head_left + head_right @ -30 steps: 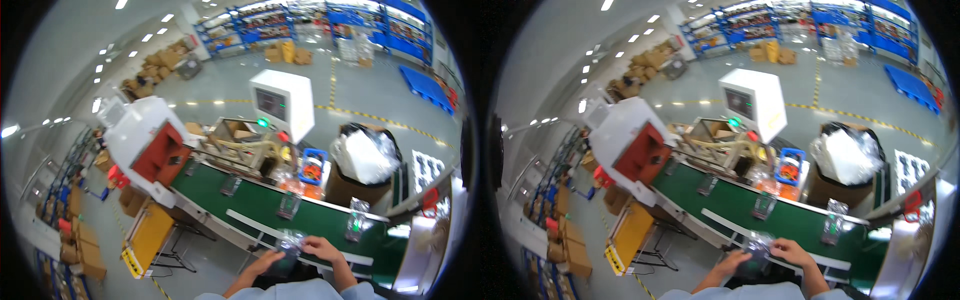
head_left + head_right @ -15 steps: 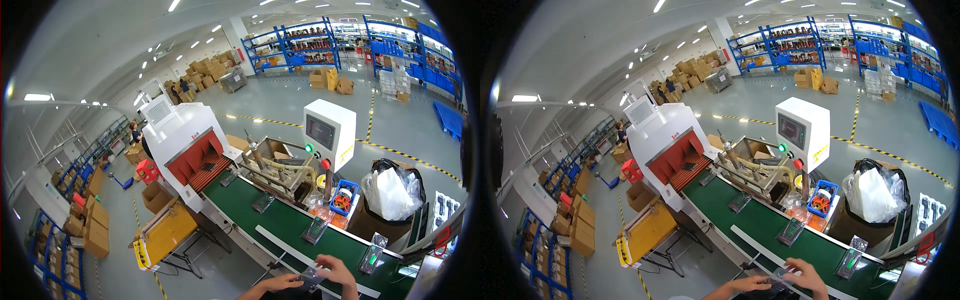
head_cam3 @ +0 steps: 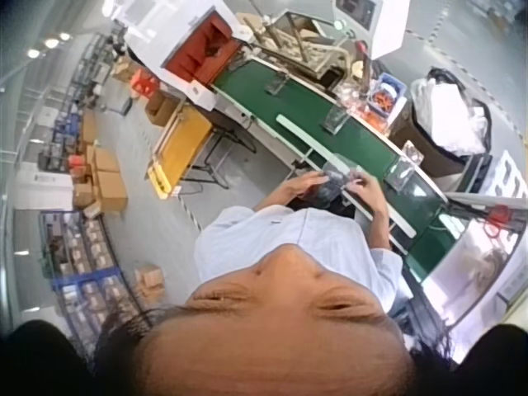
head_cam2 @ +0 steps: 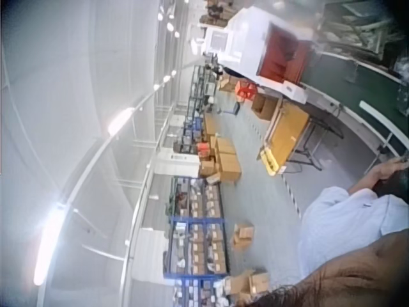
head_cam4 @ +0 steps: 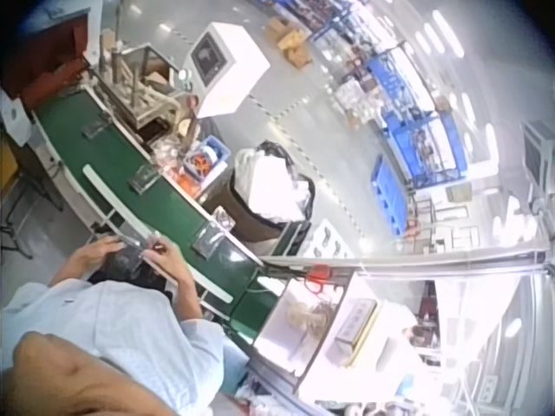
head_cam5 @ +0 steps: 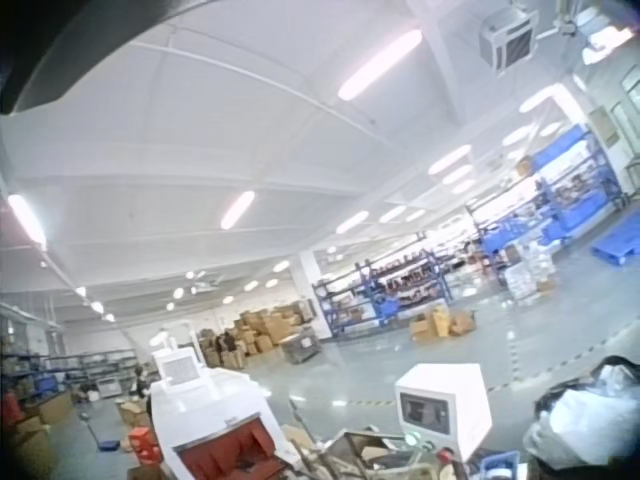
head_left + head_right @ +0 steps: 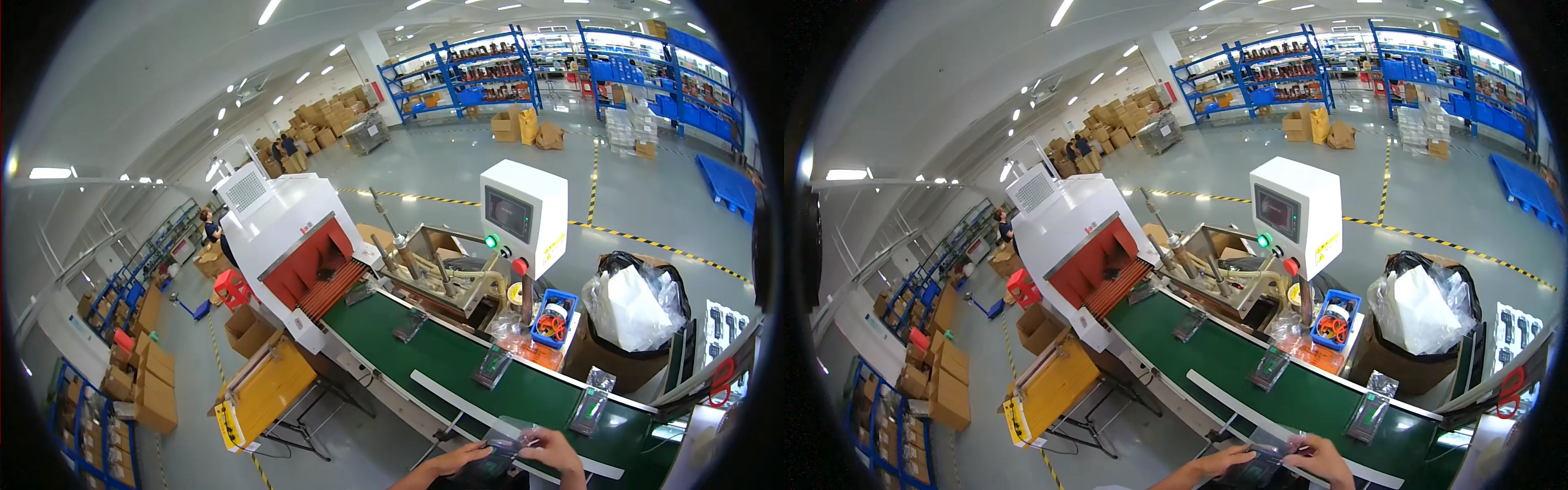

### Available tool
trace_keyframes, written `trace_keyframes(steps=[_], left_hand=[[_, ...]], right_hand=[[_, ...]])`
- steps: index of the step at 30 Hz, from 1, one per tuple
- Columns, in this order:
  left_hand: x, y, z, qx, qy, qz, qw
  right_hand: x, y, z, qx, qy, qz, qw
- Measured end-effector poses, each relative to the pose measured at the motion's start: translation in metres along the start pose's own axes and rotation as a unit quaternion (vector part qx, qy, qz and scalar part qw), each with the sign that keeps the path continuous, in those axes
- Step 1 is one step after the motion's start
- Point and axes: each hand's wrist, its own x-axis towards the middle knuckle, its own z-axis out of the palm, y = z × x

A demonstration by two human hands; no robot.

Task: The person repeatedly picks small packaged electronic components from a conveyor belt and places them into a black mesh bag. The person handles the items one at a time, transferring them from the belt to the bag throughout the clip.

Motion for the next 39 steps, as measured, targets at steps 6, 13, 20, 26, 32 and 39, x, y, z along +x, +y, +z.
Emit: trace_keyframes(steps=[6,13,20,26,32,39], left_hand=[[0.01,-0.005,0.0,-0.045,-0.011,-0.029,0.998],[0.045,-0.029,-0.006,-0.042,-0.028,0.037,0.998],[0.061,-0.019,0.043,-0.032,0.061,0.1,0.993],[0.056,-0.022,0.025,-0.015,0.112,0.079,0.99],[0.058,-0.03,0.01,-0.031,0.168,0.038,0.985],[0.052,-0.037,0.014,-0.081,0.2,0.029,0.976]], right_hand=[[-0.013,-0.008,0.02,0.067,0.062,0.035,0.995],[-0.023,0.008,0.0,0.013,0.105,-0.008,0.994],[-0.041,0.047,-0.06,0.078,0.336,-0.05,0.937],[-0.088,0.1,-0.211,-0.122,0.544,0.027,0.83],[-0.053,0.205,-0.255,-0.217,0.582,0.092,0.778],[0.023,0.184,-0.202,-0.298,0.644,0.137,0.691]])
